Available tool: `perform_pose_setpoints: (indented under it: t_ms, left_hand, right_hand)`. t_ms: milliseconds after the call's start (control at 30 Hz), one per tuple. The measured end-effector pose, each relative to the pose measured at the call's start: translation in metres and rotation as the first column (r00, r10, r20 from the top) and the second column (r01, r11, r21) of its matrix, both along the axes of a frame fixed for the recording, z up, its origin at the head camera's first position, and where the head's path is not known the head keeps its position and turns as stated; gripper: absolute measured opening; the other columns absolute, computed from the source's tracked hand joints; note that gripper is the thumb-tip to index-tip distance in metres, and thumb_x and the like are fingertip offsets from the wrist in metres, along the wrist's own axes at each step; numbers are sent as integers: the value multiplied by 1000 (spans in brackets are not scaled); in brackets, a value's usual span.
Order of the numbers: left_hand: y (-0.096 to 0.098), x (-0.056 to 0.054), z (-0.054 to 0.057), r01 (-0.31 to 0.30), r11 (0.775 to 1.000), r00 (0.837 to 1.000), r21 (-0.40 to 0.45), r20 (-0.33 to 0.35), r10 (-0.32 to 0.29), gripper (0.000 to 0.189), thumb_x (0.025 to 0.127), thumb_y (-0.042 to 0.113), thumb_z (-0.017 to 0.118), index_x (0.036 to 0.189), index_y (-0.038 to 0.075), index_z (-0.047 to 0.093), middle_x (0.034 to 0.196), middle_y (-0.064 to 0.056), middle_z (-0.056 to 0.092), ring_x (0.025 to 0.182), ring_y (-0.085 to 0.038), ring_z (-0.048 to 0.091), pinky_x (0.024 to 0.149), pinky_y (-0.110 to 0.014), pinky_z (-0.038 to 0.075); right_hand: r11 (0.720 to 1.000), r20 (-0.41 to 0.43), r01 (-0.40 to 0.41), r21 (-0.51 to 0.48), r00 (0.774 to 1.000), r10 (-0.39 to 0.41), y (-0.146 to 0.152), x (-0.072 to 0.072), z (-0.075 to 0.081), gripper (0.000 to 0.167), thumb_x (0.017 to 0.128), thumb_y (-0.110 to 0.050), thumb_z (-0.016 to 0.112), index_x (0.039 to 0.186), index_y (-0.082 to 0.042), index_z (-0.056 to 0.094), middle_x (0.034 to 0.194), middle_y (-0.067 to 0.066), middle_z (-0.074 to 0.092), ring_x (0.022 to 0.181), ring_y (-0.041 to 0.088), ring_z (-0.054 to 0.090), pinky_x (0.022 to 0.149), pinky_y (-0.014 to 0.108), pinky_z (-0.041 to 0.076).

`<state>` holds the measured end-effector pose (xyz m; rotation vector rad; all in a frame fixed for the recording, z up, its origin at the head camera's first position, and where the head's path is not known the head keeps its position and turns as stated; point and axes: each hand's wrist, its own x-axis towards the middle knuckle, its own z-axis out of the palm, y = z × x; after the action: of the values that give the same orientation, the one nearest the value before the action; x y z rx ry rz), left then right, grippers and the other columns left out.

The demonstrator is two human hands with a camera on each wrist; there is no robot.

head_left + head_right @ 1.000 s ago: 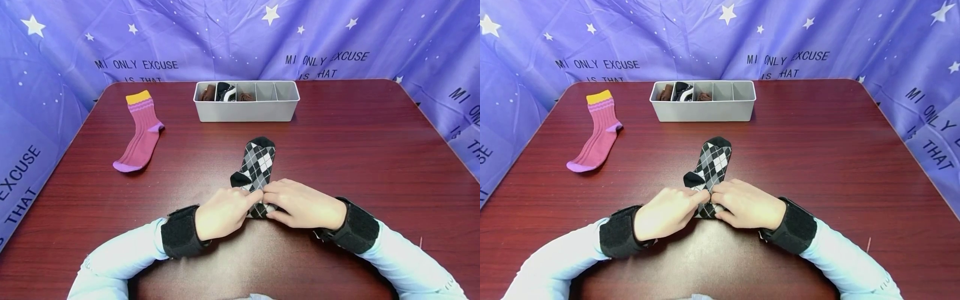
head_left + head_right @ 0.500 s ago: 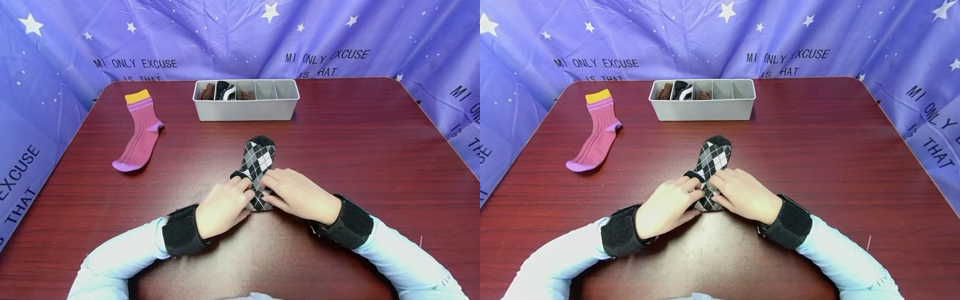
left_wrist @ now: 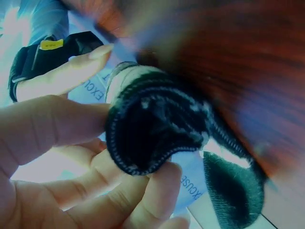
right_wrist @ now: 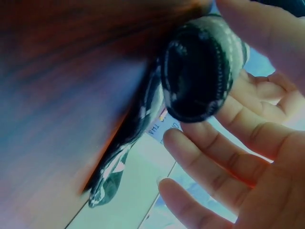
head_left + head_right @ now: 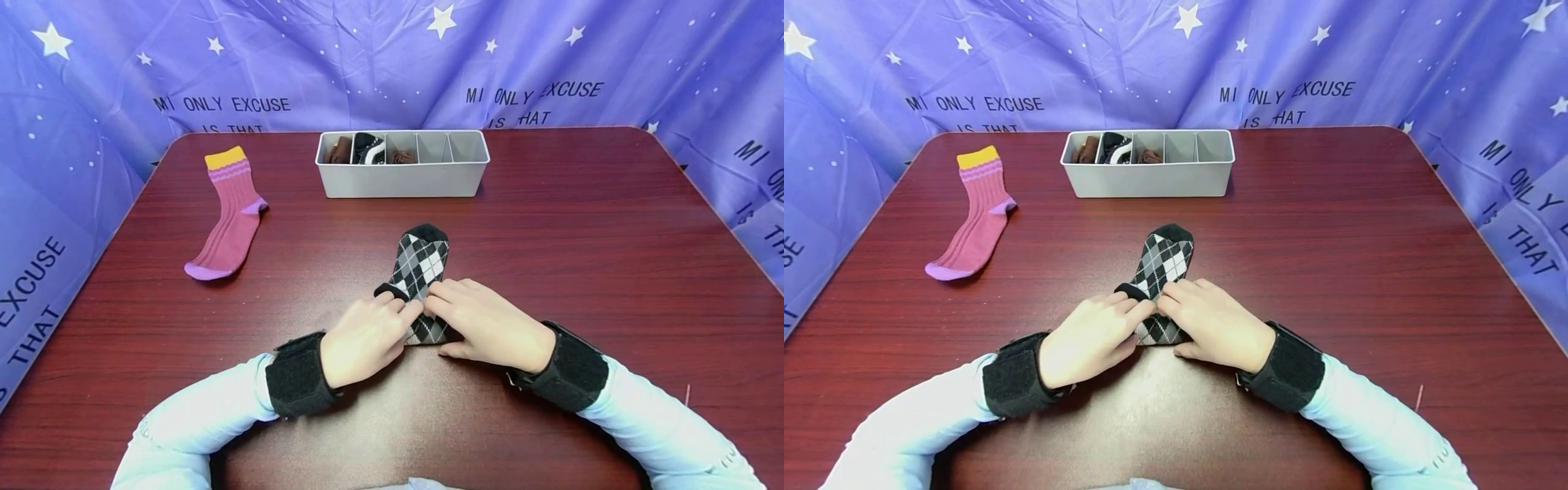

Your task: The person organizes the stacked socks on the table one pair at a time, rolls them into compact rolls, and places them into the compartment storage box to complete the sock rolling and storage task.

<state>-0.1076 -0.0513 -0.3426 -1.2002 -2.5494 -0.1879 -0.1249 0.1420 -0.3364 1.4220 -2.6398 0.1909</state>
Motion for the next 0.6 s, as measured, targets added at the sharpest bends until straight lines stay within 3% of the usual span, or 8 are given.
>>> perform_pose_setpoints:
  t_ms: [167,300,367,467,600]
  left_hand:
    - [-3,2,3,31,999,992,30,121,-34,28,71,16,58,93,12,43,71,3,56,66,-15,54,49,-27,41]
    - [-4,0,4,80,991,962,103,253,-104,27,73,10,56,93,9,39,72,4,54,63,-12,53,52,-25,41]
    - [-4,-1,3,87,989,953,122,280,-118,25,73,8,56,91,8,39,71,4,53,60,-11,52,52,-24,41]
    - [-4,-1,4,64,992,961,110,260,-91,20,73,10,56,88,9,43,71,3,52,60,-12,52,49,-23,39]
    - [-3,1,7,22,997,989,71,146,-32,12,74,18,57,82,12,50,75,3,53,66,-14,51,50,-25,40]
  right_hand:
    - [1000,27,-14,11,1000,14,-1,2,1,42,56,-35,72,88,-14,53,85,-6,45,81,9,42,71,28,36]
    - [1000,34,-29,5,999,29,-1,4,0,33,62,-31,67,88,-15,54,84,-7,45,79,8,43,69,27,37]
    - [999,32,-32,4,999,32,-2,5,0,28,65,-27,64,88,-14,55,85,-6,46,79,8,43,70,27,37]
    - [999,28,-30,19,999,29,-1,6,1,22,70,-21,60,91,-14,56,87,-6,48,82,9,44,72,28,37]
    - [999,23,-25,45,999,23,-1,7,2,15,75,-16,56,90,-14,56,88,-6,49,84,10,45,76,29,37]
